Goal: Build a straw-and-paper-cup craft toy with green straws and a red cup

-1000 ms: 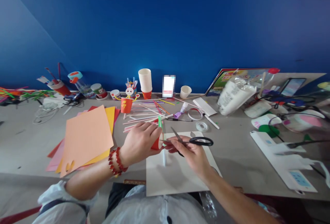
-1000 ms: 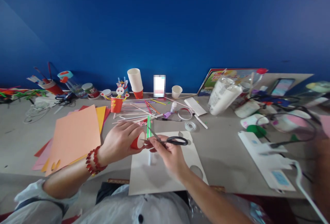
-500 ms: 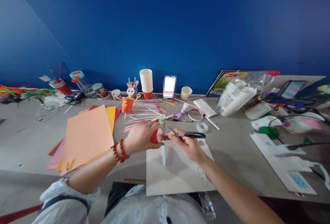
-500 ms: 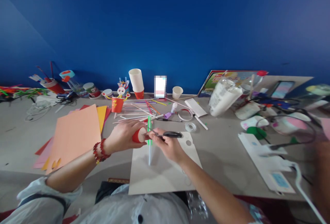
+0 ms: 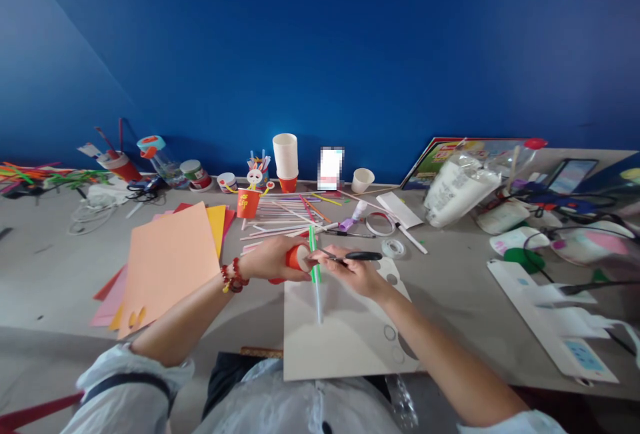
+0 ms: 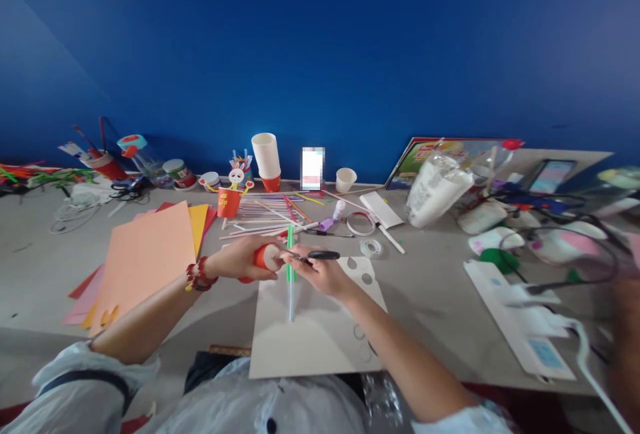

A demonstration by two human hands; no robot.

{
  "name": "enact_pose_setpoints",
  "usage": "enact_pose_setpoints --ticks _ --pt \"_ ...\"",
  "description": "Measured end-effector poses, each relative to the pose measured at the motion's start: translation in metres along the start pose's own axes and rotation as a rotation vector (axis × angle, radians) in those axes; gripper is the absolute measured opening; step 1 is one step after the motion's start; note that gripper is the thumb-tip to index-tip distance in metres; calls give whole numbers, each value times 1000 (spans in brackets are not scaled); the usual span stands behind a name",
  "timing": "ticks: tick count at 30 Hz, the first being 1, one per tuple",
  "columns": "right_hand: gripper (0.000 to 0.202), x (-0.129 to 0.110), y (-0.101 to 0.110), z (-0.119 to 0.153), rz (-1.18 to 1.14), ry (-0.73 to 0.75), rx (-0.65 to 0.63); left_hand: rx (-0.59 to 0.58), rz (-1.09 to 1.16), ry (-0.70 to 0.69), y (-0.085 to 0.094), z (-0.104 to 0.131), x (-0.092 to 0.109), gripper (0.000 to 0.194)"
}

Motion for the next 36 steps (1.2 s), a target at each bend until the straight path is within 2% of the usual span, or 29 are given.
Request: enact_pose_setpoints --ticks 3,6,8,11,13,16,19,23,25,26,27,29,32,34,36 --pt "32 2 -1 0 -14 -2 -4 -19 -12 3 -2 0 0 48" --pt "34 8 -8 1 -188 -106 142 160 -268 45 -3 1 5 46" --pt "35 11 -16 2 -401 -209 252 256 -457 10 -5 1 11 42" --pt "37 13 -28 1 -670 -320 364 307 -643 -81 -9 -1 17 34" --pt "38 12 -32 1 -709 -348 411 315 -686 -98 -10 -2 18 33" --pt "37 7 -26 2 -503 -301 417 301 -602 -55 -10 -2 15 36" --pt "35 0 -14 4 -198 -179 306 243 -380 24 -7 -1 10 43" --pt "31 -10 1 4 0 -4 66 13 -23 44 -2 0 5 45" --pt "29 -11 5 4 19 45 10 -94 99 24 -2 0 6 44" --pt "28 -10 6 4 14 49 11 -108 114 22 -2 -1 7 43" --pt "28 -8 5 4 1 38 30 -91 89 27 -2 -1 8 42" --pt "29 -4 2 5 -70 -32 113 28 -65 52 -2 -2 11 43" --pt "34 4 -10 4 -341 -201 264 216 -399 32 -5 -2 18 40" --pt "38 8 -19 3 -555 -300 327 272 -564 -31 -9 -3 23 35" --pt "43 9 -24 3 -653 -350 371 282 -634 -67 -11 -4 24 33"
Point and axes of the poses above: each hand's wrist, its own z-axis away from the middle knuckle, its own y-axis out of the back of the hand, x = y × z, the point moved 3 cm from there along -z, towards the middle knuckle, and after that the axes turned 2 degrees about -y, right-handed, at the moved point
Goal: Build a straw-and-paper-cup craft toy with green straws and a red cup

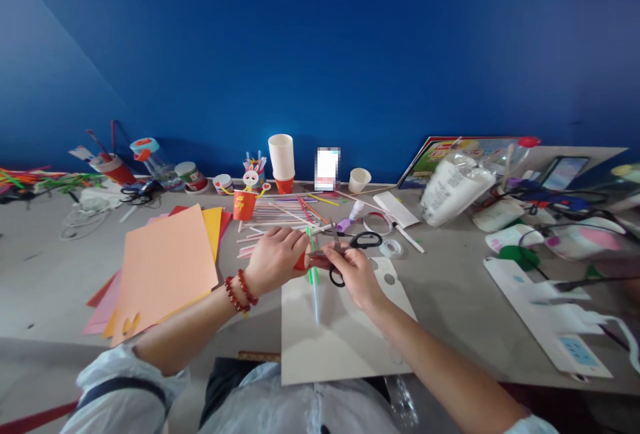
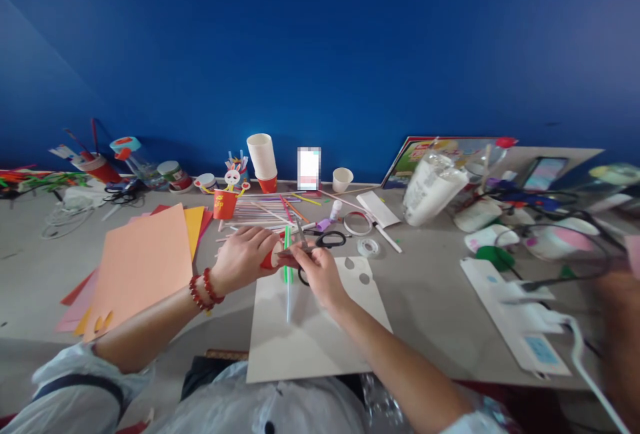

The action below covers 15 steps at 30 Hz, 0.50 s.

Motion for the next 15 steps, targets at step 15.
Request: enact_pose_setpoints --ticks 15 --pt "32 -32 12 4 571 278 -326 -296 716 109 -1 4 -14 43"
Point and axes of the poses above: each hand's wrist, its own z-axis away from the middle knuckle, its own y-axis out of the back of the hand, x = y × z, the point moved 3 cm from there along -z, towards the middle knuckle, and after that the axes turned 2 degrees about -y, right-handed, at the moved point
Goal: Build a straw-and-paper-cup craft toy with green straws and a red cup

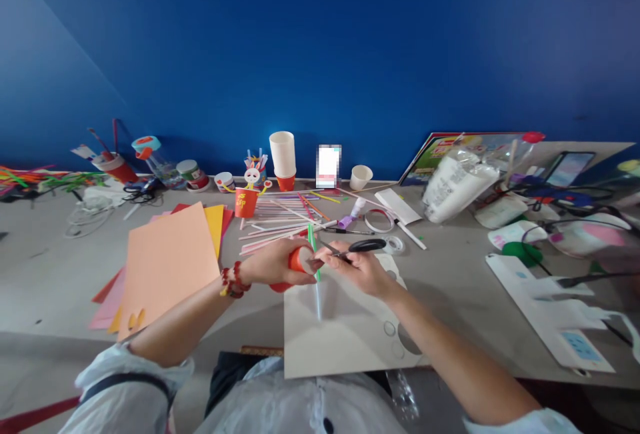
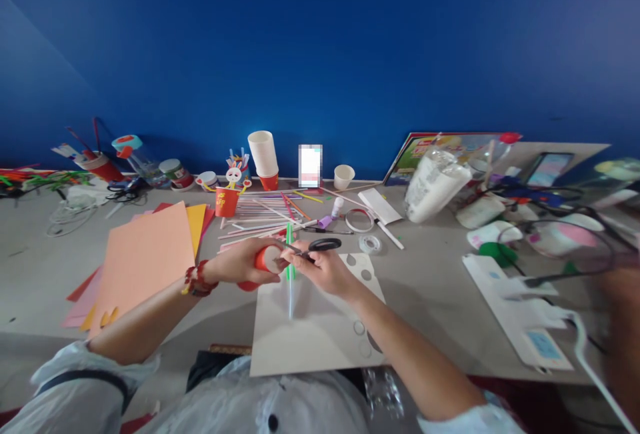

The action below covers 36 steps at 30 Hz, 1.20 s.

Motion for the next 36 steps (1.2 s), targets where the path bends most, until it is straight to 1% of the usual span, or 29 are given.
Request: enact_pose_setpoints --ticks 2,3,5,6,8,9,10,12,14,16,18,21,23,24,25,26,29,30,31,33,34,36 --pt "33 4 -4 -1 -68 -66 82 143 -256 17 -2 0 4 44" --pt "33 7 -7 -2 -124 -104 140 201 -391 5 -4 0 7 42" --pt "34 13 -14 -3 -260 -184 262 274 -608 -50 -8 -1 12 36" --pt "35 15 -17 -3 -320 -219 309 296 -675 -80 -9 -2 13 33" --pt "38 18 -21 -4 -375 -263 374 330 -722 -113 -10 -4 15 32" --pt "39 17 -21 -4 -359 -268 393 345 -711 -115 -9 -4 15 33" --pt "40 15 -20 -4 -315 -254 398 352 -685 -113 -8 -5 14 35" --pt "39 9 -15 -2 -176 -179 367 341 -599 -93 -5 -5 13 37" --pt "35 1 -8 -1 -48 -79 279 302 -471 -52 -1 -4 12 39" --pt "28 -7 -1 1 62 27 152 211 -298 -18 2 -2 10 42" --pt "24 -14 6 2 119 140 24 70 -101 -21 4 -1 9 44" --pt "25 -24 14 1 109 329 -147 -175 229 -57 4 0 7 44" --pt "27 -28 15 1 100 402 -211 -311 421 -72 1 0 6 44" --pt "27 -28 14 1 102 402 -207 -326 453 -79 0 1 6 44" --pt "26 -27 13 2 109 376 -173 -289 423 -83 -1 1 6 45" --pt "24 -24 10 3 112 327 -114 -203 333 -80 -2 0 6 45" --pt "25 -10 0 6 63 90 135 171 -133 -57 -4 1 8 49" --pt "28 -5 -4 7 29 13 219 262 -284 -73 -6 2 10 48" --pt "31 -1 -8 8 -19 -56 293 326 -417 -104 -8 2 12 46" --pt "35 6 -16 7 -164 -171 396 398 -605 -171 -13 2 14 42" --pt "35 9 -19 5 -261 -220 423 419 -663 -195 -15 1 14 41" --pt "36 12 -25 3 -481 -306 426 447 -722 -218 -17 1 14 42"
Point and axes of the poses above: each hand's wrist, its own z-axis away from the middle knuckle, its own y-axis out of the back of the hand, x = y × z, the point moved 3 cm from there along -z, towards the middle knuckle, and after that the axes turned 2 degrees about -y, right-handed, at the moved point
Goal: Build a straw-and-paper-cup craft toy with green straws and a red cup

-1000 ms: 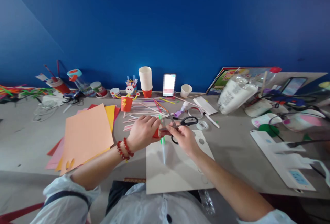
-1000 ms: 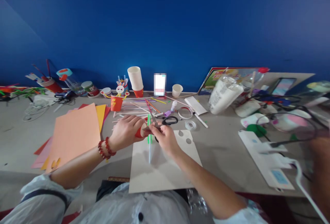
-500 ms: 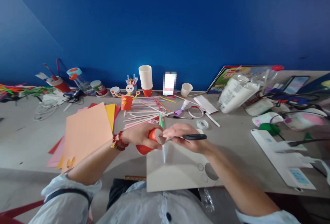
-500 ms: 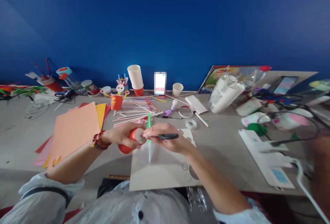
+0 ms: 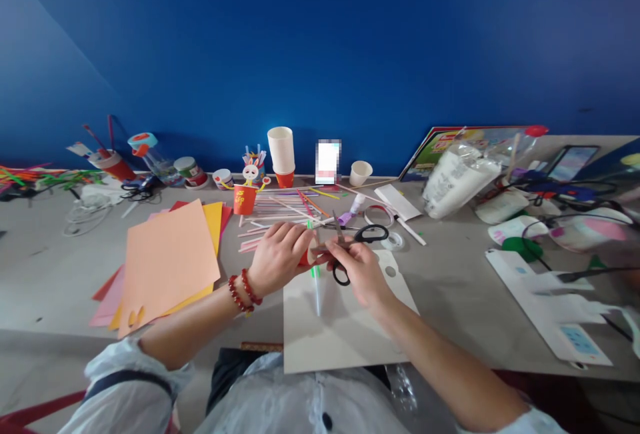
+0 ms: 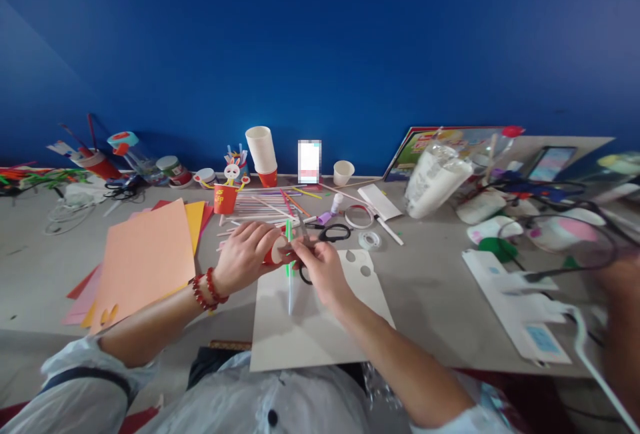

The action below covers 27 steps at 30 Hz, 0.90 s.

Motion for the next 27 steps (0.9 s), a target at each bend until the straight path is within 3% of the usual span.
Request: enact_pose_setpoints --ticks 3,7,10,14,16,18,20,22,24,27 --pt "35 0 -1 0 -83 -57 -27 -2 2 3 1 0 0 42" --pt "28 -15 8 3 309 246 -120 -115 256 116 7 -1 -6 40" --pt "21 -31 14 5 518 511 -346 -314 602 195 10 -3 -12 42" --pt "28 -48 14 5 408 665 -668 -697 1227 172 5 0 -12 43" --pt "32 -51 11 5 386 696 -740 -870 1546 197 -1 4 -9 48" --pt "31 -51 10 7 391 705 -738 -930 1683 204 -4 7 -6 52" --pt "25 -48 10 8 442 690 -643 -802 1508 220 -6 7 -7 51" --pt "21 -42 12 9 535 653 -482 -562 1120 225 -3 7 -9 50" --pt "21 -35 15 10 610 594 -333 -343 763 167 3 8 -8 53" --pt "25 -22 16 11 585 456 -194 -147 516 40 7 11 0 57"
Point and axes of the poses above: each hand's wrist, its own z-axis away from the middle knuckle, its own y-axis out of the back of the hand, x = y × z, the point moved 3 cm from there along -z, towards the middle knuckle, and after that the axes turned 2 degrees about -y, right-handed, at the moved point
